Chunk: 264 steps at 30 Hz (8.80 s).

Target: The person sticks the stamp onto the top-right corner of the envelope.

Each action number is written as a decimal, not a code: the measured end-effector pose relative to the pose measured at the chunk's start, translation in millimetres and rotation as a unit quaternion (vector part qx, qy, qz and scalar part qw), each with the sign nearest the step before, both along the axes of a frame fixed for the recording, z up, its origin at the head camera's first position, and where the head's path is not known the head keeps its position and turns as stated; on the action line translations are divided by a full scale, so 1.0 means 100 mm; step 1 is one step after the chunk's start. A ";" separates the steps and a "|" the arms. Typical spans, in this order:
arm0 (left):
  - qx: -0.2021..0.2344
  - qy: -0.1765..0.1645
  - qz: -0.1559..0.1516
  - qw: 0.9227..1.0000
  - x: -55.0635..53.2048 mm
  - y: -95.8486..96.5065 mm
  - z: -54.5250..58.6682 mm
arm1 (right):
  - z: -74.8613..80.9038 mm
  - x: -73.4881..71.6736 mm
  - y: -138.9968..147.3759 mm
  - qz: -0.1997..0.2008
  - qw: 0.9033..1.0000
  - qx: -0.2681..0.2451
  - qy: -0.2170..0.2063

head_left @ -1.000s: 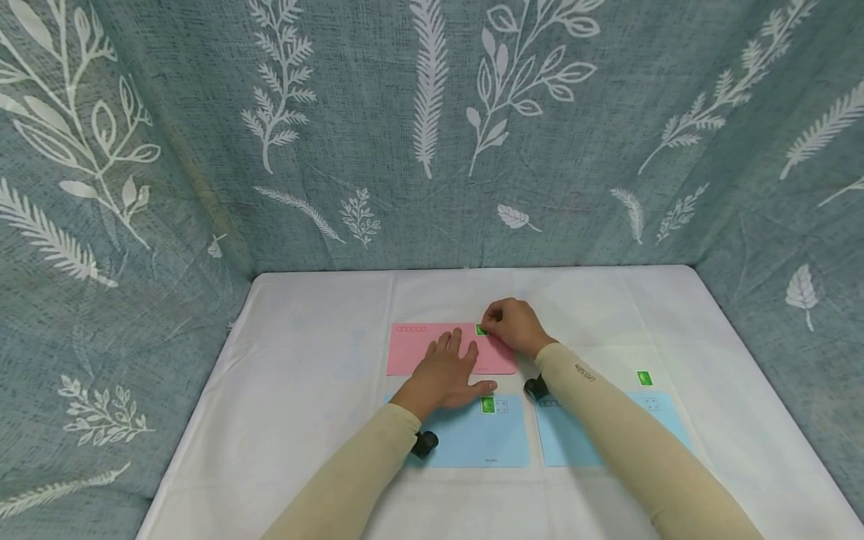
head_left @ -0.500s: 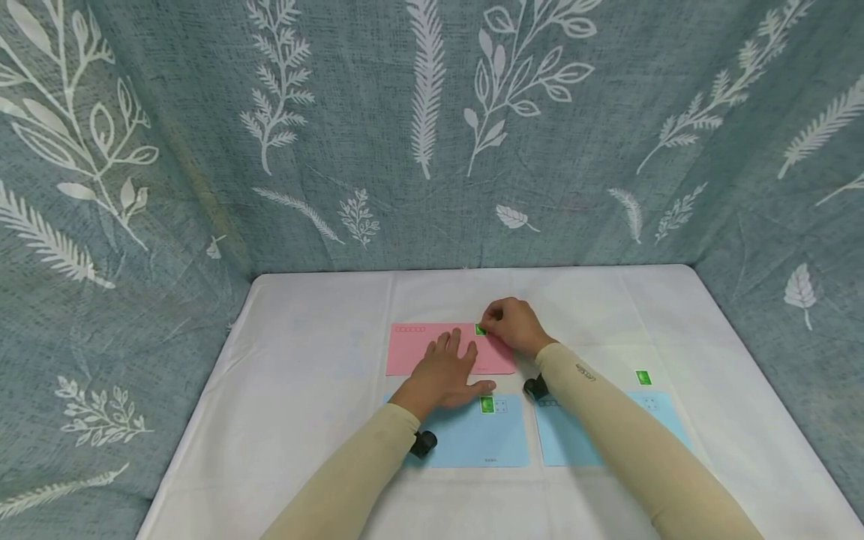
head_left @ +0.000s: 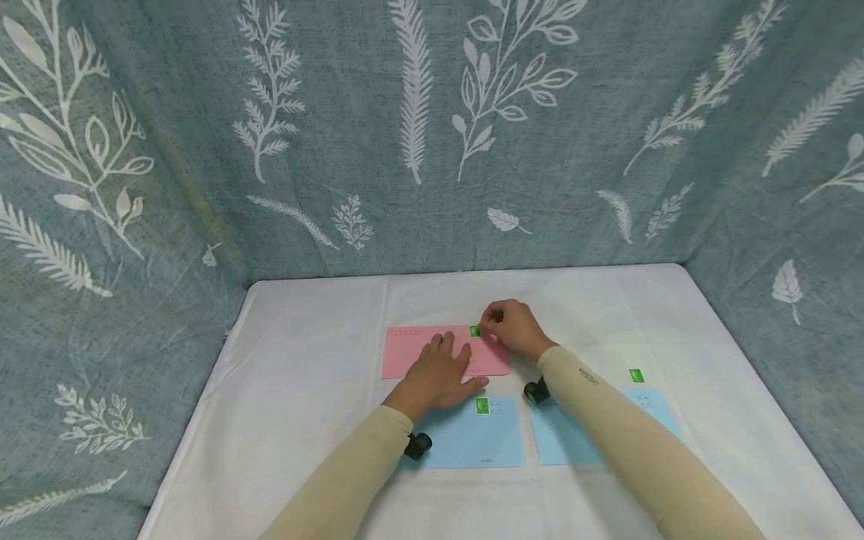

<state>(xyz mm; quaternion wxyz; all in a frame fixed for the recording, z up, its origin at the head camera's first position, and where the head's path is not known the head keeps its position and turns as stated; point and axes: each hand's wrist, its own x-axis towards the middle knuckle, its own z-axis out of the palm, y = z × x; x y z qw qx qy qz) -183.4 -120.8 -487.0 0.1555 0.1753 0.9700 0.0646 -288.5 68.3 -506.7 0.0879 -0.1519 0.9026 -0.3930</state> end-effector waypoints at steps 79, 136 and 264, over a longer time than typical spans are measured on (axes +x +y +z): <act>-0.029 0.070 -0.212 0.974 0.91 1.66 -0.15 | 0.26 0.79 2.27 -0.104 0.994 0.013 0.018; -0.019 0.030 -0.203 0.978 0.92 1.60 -0.15 | 0.13 0.75 2.64 -0.071 0.997 0.040 -0.012; -0.109 0.065 -0.228 0.965 0.71 2.23 -0.14 | -0.08 0.99 2.47 -0.012 0.997 0.075 0.004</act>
